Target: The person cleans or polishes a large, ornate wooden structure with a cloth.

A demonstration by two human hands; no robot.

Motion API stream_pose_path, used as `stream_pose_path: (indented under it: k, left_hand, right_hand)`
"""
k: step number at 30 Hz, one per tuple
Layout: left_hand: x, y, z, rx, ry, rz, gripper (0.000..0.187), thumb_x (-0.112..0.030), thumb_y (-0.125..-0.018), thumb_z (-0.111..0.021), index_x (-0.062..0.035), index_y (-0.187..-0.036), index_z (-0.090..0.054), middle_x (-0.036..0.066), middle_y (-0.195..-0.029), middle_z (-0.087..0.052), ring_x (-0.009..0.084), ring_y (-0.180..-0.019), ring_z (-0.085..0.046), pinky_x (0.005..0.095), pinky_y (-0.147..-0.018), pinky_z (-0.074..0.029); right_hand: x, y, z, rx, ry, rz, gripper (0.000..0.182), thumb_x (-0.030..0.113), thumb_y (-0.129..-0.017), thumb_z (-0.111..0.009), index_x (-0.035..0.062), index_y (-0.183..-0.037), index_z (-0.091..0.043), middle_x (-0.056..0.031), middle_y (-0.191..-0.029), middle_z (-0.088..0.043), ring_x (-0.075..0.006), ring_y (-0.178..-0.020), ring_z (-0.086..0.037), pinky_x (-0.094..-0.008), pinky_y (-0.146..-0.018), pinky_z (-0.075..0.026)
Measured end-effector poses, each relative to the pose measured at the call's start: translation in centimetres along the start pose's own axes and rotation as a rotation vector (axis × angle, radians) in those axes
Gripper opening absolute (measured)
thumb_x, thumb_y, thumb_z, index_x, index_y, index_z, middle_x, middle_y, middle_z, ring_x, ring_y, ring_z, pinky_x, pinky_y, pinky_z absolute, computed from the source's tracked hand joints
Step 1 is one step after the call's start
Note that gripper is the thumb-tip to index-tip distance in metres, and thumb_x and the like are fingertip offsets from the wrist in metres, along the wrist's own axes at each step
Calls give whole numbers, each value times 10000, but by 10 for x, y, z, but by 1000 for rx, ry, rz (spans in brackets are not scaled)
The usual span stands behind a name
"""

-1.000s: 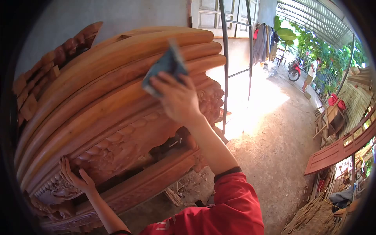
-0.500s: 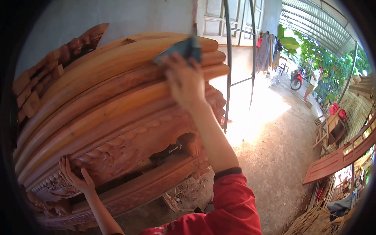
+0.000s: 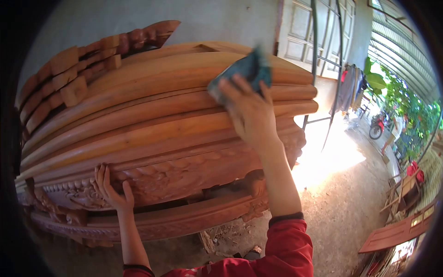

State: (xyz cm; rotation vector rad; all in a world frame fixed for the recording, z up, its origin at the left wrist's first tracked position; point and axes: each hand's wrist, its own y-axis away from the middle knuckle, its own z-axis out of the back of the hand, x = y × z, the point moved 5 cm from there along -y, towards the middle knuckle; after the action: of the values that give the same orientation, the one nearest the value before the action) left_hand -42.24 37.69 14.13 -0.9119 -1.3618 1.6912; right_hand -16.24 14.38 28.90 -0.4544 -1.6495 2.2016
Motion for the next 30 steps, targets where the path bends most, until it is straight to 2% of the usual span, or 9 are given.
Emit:
stream_pose_path:
  k: [2,3,6,11,14,16,19,25,30]
  left_hand:
    - [-1,-1,1,10,-11,12,515,-363,-839,-487,5,-1198,-463,149,-1218,-498,343,-1210,-394,466,-1039,-137]
    - [0,-1,2,20,0,16,517,-364,-829,-500,2,-1192,-472,146,-1215,-501,341,-1210,-395,464,-1038,-132]
    - [4,2,2,28,12,59,519,-371,-793,-547,-27,-1178,-503,137,-1215,-502,326,-1209,-399,463,-1035,-131]
    - [5,2,7,35,38,111,495,-379,-784,-576,-69,-1167,-529,109,-1224,-497,273,-1208,-410,429,-1038,-144]
    - [4,3,8,-4,37,102,476,-372,-795,-567,-64,-1157,-535,102,-1224,-500,250,-1205,-417,408,-1043,-135]
    - [3,3,8,-3,55,86,478,-352,-794,-563,-44,-1157,-527,111,-1222,-498,273,-1207,-409,410,-1045,-127]
    - [3,2,8,15,68,58,488,-331,-786,-563,-13,-1153,-518,121,-1219,-497,295,-1208,-402,419,-1043,-125]
    - [1,2,6,-23,47,79,476,-318,-785,-558,-11,-1147,-519,129,-1210,-499,301,-1205,-403,427,-1033,-141]
    - [-2,-1,6,-25,79,108,494,-344,-786,-565,-29,-1161,-498,121,-1217,-487,296,-1212,-393,446,-1031,-129]
  right_hand:
    - [18,1,-3,288,-71,188,385,136,-831,-486,110,-1215,-486,-149,-1140,-557,-340,-1062,-505,-410,-968,-330]
    - [-5,3,-3,314,-124,-181,365,175,-869,-459,67,-1217,-474,-157,-1120,-564,-331,-1042,-519,-386,-917,-366]
    - [-112,22,-6,-150,96,-515,411,255,-930,-366,-35,-1204,-465,-204,-1206,-498,-326,-1104,-473,-360,-955,-344]
    - [-44,-16,-8,-244,-367,-257,403,204,-955,-264,11,-1229,-489,-155,-1261,-484,-276,-1191,-429,-331,-1019,-299]
    - [59,-13,-28,-102,-144,-65,308,144,-902,-425,29,-1169,-529,-137,-1181,-542,-276,-1116,-494,-370,-963,-364]
    - [123,-8,-30,211,-53,483,320,110,-827,-498,55,-1139,-537,-125,-1141,-558,-312,-1079,-502,-407,-949,-374]
    - [121,-9,-24,302,-189,443,367,102,-779,-512,68,-1144,-528,-115,-1140,-555,-313,-1053,-508,-426,-930,-381]
    - [23,-4,-8,-241,-231,-519,289,193,-916,-424,-11,-1057,-573,-141,-1053,-603,-352,-1010,-517,-419,-897,-376]
    - [157,31,-33,233,-221,521,390,115,-744,-578,103,-1133,-558,-66,-1069,-615,-214,-1008,-582,-416,-915,-398]
